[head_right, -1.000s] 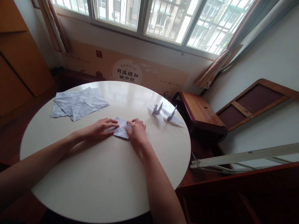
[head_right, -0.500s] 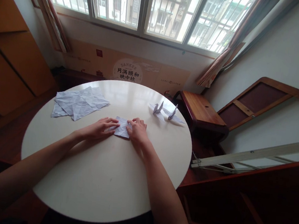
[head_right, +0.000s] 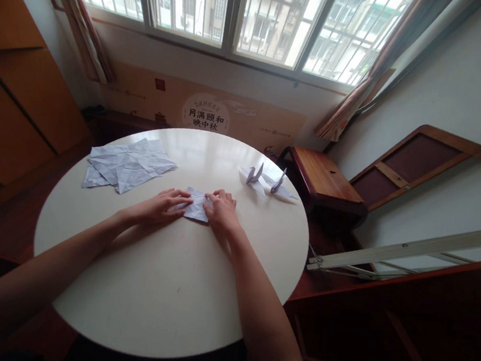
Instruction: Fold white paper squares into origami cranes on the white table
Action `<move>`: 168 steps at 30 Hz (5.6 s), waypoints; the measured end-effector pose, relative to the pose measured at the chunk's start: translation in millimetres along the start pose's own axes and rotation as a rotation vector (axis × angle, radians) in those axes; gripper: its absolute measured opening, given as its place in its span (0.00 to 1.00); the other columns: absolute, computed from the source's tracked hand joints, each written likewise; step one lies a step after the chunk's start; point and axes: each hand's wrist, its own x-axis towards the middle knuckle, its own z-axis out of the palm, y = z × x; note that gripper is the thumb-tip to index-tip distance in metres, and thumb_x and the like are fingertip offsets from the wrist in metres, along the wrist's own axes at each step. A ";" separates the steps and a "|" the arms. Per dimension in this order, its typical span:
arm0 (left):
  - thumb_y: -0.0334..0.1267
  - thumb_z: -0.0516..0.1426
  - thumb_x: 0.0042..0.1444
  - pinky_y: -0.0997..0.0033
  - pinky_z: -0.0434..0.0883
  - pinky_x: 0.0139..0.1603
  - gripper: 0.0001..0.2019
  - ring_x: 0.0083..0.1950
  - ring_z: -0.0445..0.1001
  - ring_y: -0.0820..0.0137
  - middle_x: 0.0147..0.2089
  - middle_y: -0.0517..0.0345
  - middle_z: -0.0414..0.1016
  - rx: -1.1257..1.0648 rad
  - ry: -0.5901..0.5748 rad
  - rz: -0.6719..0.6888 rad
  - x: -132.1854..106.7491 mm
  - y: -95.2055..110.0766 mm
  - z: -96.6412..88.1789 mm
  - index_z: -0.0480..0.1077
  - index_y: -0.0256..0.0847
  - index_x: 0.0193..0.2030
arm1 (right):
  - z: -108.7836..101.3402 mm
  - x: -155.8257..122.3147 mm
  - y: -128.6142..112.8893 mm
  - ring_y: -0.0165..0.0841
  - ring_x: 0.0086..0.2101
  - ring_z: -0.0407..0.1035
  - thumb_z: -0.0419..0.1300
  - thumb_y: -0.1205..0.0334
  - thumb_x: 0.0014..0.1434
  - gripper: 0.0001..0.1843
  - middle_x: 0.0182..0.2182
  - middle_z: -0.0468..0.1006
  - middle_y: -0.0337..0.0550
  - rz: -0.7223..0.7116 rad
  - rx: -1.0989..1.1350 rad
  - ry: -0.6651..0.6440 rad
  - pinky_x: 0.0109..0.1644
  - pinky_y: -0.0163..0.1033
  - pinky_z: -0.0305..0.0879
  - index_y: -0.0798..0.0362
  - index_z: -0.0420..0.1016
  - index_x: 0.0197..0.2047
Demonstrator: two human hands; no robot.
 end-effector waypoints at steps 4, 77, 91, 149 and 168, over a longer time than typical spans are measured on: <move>0.45 0.51 0.68 0.49 0.55 0.70 0.20 0.65 0.64 0.58 0.64 0.48 0.66 -0.001 -0.003 0.008 -0.1 0.5 -0.6 0.67 0.46 0.64 | -0.1 0.3 0.1 0.44 0.56 0.58 0.53 0.53 0.66 0.22 0.56 0.67 0.51 0.000 0.001 -0.004 0.59 0.50 0.54 0.46 0.71 0.61; 0.46 0.57 0.63 0.45 0.52 0.63 0.12 0.59 0.66 0.55 0.56 0.53 0.72 0.153 0.128 -0.130 -1.1 -0.7 -1.8 0.76 0.49 0.50 | 12.3 5.0 6.3 0.37 0.51 0.66 0.56 0.64 0.65 0.14 0.49 0.77 0.44 -0.226 0.231 0.112 0.58 0.43 0.59 0.47 0.80 0.49; 0.40 0.51 0.67 0.51 0.60 0.60 0.16 0.56 0.69 0.58 0.55 0.51 0.71 0.166 0.089 -0.068 -0.8 -8.5 2.1 0.71 0.49 0.59 | 14.8 4.6 5.2 0.41 0.52 0.64 0.59 0.61 0.63 0.15 0.50 0.74 0.47 -0.222 0.178 0.099 0.60 0.50 0.58 0.47 0.79 0.52; 0.39 0.50 0.67 0.51 0.59 0.62 0.17 0.57 0.68 0.59 0.56 0.52 0.70 0.139 0.036 -0.064 -0.1 -2.3 -2.5 0.70 0.50 0.59 | 7.3 -0.6 -3.2 0.44 0.61 0.56 0.59 0.57 0.62 0.21 0.61 0.69 0.47 -0.195 0.129 -0.001 0.64 0.54 0.52 0.46 0.74 0.59; 0.40 0.50 0.67 0.52 0.59 0.62 0.17 0.56 0.69 0.60 0.56 0.52 0.70 0.147 0.043 -0.061 -0.4 -4.1 -1.2 0.70 0.51 0.60 | 7.5 -0.3 -2.0 0.45 0.61 0.56 0.59 0.56 0.63 0.21 0.61 0.69 0.46 -0.199 0.126 -0.002 0.64 0.54 0.52 0.46 0.73 0.59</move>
